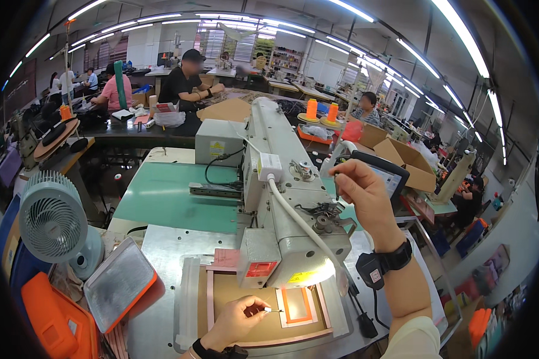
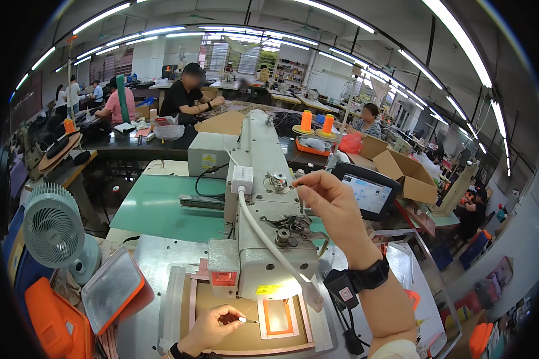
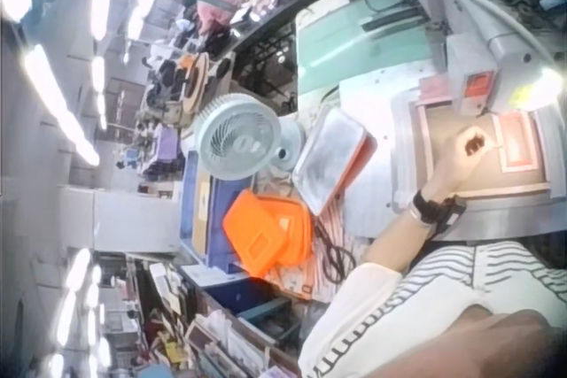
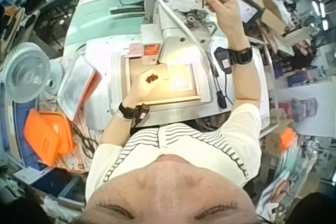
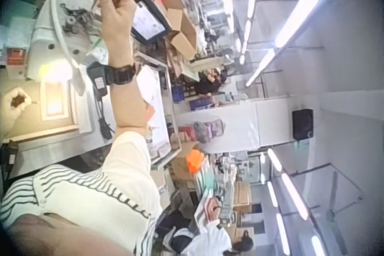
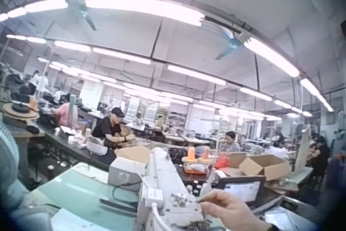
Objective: Use a specialized sewing machine to attach components and inspect a first aid kit bag.
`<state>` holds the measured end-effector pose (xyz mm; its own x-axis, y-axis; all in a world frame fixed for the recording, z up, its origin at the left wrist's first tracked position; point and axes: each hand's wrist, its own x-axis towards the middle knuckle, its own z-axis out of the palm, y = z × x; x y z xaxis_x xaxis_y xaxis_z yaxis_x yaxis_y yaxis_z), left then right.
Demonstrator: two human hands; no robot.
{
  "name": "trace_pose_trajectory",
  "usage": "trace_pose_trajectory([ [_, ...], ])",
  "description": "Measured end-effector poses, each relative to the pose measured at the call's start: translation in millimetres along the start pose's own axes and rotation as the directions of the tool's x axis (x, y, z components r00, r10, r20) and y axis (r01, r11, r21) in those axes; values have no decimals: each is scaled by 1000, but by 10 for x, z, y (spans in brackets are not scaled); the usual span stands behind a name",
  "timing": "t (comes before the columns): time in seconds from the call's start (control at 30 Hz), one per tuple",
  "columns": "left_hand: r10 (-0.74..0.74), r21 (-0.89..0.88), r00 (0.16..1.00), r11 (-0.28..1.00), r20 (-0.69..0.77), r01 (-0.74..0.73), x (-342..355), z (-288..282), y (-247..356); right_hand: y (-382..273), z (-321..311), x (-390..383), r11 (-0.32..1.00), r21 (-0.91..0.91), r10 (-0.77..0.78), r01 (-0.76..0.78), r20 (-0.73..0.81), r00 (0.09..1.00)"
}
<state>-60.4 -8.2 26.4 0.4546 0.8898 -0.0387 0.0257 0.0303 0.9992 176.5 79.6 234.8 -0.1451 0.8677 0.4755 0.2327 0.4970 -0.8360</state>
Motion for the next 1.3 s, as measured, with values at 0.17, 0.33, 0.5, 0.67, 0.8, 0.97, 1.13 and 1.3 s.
trace_pose_trajectory([
  [0.17, -19, -25, 1000, 1000, -7, 18, -3, 6, 20, -45, -9, -14, 997, 78, 3, 1, -44, 999],
  [0.33, -11, -12, 999, 1000, 39, 12, -22, -18, 90, 40, -69, -79, 991, 130, 30, -32, 16, 999],
  [0.5, 104, -39, 990, 994, 95, -101, -176, -60, 408, 87, -112, -110, 967, 244, 63, -71, 44, 997],
  [0.67, 291, 94, 957, 952, 2, -290, -665, -124, 1324, 51, -151, -184, 923, 374, 69, -85, 55, 996],
  [0.8, 310, 46, 913, 950, -264, -309, -384, -231, 1676, 213, -261, -249, 910, 406, 87, -79, 0, 996],
  [0.97, 679, 732, 730, 538, -82, -418, -172, -121, 1746, 207, -193, -285, 917, 399, 9, 6, -35, 999],
  [1.13, 659, 726, 733, 586, -169, -360, -277, -273, 1724, 247, -204, -301, 886, 462, 3, 21, -52, 999],
  [1.3, 669, 712, 660, 643, -342, -284, -821, -570, 1876, 112, -313, -313, 636, 763, 201, -116, -19, 979],
])
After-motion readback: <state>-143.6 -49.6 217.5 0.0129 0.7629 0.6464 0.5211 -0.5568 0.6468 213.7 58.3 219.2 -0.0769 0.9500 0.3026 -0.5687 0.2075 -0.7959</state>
